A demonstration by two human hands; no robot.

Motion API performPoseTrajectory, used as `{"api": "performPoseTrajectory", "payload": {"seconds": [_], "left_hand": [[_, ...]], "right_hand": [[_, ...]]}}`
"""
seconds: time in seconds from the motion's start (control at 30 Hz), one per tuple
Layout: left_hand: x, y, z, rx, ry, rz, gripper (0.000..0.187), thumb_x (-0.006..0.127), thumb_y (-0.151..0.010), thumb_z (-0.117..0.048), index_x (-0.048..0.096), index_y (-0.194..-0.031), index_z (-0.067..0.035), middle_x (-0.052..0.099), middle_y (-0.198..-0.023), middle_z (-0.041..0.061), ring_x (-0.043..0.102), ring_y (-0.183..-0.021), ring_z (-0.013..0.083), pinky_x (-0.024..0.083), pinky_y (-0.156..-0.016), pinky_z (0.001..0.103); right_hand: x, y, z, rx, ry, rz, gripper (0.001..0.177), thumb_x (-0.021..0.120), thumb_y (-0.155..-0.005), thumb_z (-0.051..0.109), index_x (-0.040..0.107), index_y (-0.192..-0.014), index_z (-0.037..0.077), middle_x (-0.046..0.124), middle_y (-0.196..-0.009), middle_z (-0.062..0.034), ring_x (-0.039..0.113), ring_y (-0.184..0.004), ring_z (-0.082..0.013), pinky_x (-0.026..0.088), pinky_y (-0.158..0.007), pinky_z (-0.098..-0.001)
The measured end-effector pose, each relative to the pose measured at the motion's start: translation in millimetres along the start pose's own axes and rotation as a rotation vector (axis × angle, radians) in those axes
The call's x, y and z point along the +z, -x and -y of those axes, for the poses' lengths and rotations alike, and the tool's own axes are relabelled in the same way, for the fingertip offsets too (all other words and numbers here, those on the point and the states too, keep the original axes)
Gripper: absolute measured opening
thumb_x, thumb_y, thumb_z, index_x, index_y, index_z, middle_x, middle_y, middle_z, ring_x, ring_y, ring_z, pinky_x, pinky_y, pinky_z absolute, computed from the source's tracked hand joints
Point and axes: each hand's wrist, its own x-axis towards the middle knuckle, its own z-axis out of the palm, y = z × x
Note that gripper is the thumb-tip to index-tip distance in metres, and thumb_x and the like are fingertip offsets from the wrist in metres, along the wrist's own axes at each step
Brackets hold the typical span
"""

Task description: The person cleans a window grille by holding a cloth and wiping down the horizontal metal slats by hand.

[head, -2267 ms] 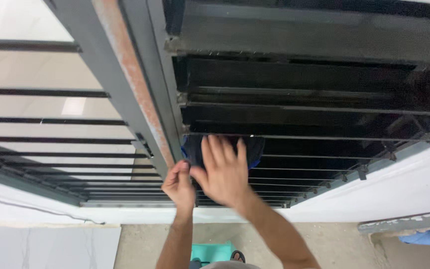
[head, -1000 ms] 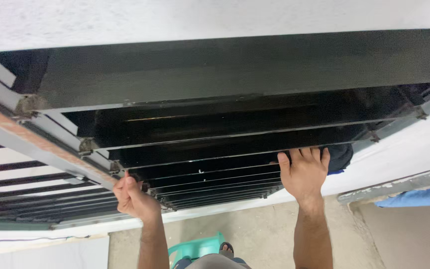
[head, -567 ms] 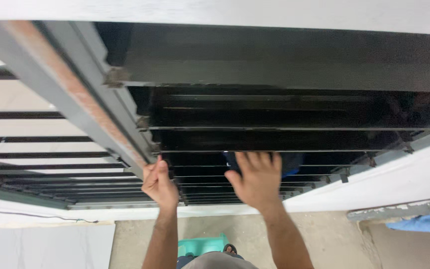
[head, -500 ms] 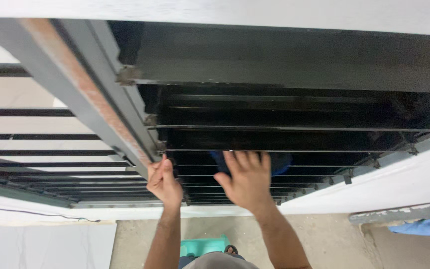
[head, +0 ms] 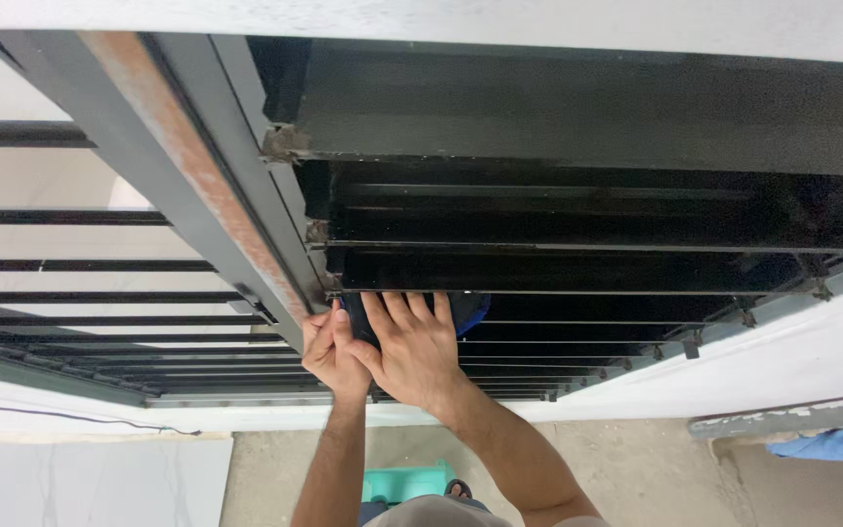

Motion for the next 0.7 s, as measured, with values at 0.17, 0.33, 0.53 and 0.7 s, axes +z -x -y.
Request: {"api": "performPoseTrajectory", "payload": {"seconds": [0.17, 0.33, 0.53, 0.7], "left_hand": [[1.1, -0.6, -3.6, 0.072, -0.034, 0.005, 0.016, 0.067, -0.103, -0.006, 0.075, -0.111, 0.006, 0.065, -0.100, 0.005, 0.058, -0.091, 0.0114, 0.048, -0.083, 0.024], [4.1, -0.1, -2.0, 0.096, -0.038, -0.031, 0.020, 0.068, -0.104, -0.010, 0.075, -0.113, 0.006, 0.063, -0.096, 0.005, 0.055, -0.087, 0.0110, 0.045, -0.080, 0.024], [4.7, 0.3, 3.0, 0.139, -0.121, -0.070, 0.020, 0.068, -0.103, -0.010, 0.075, -0.112, 0.006, 0.061, -0.092, 0.004, 0.054, -0.080, 0.0102, 0.043, -0.072, 0.024], [5.5, 2.6, 4.8, 0.187, -0.205, -0.123, 0.021, 0.066, -0.105, -0.009, 0.074, -0.115, 0.008, 0.057, -0.090, 0.003, 0.051, -0.083, 0.0106, 0.041, -0.075, 0.025]], "right_hand": [[-4.3, 13.6, -9.2, 0.040, 0.043, 0.039, 0.071, 0.058, -0.093, 0.057, 0.061, -0.140, 0.005, 0.056, -0.143, -0.0215, 0.050, -0.132, -0.0399, 0.033, -0.106, -0.0646], [-13.8, 26.4, -28.8, 0.088, 0.079, -0.008, 0.067, 0.061, -0.091, 0.055, 0.062, -0.139, 0.009, 0.058, -0.142, -0.0158, 0.053, -0.127, -0.0360, 0.036, -0.105, -0.0634], [-20.9, 49.4, -74.5, 0.077, 0.189, -0.136, 0.060, 0.055, -0.095, 0.054, 0.065, -0.138, 0.012, 0.061, -0.139, -0.0092, 0.055, -0.127, -0.0306, 0.034, -0.108, -0.0558], [-26.6, 79.9, -125.0, 0.094, 0.295, -0.250, 0.052, 0.046, -0.101, 0.050, 0.070, -0.131, 0.014, 0.066, -0.133, -0.0075, 0.057, -0.122, -0.0301, 0.033, -0.107, -0.0515]]}}
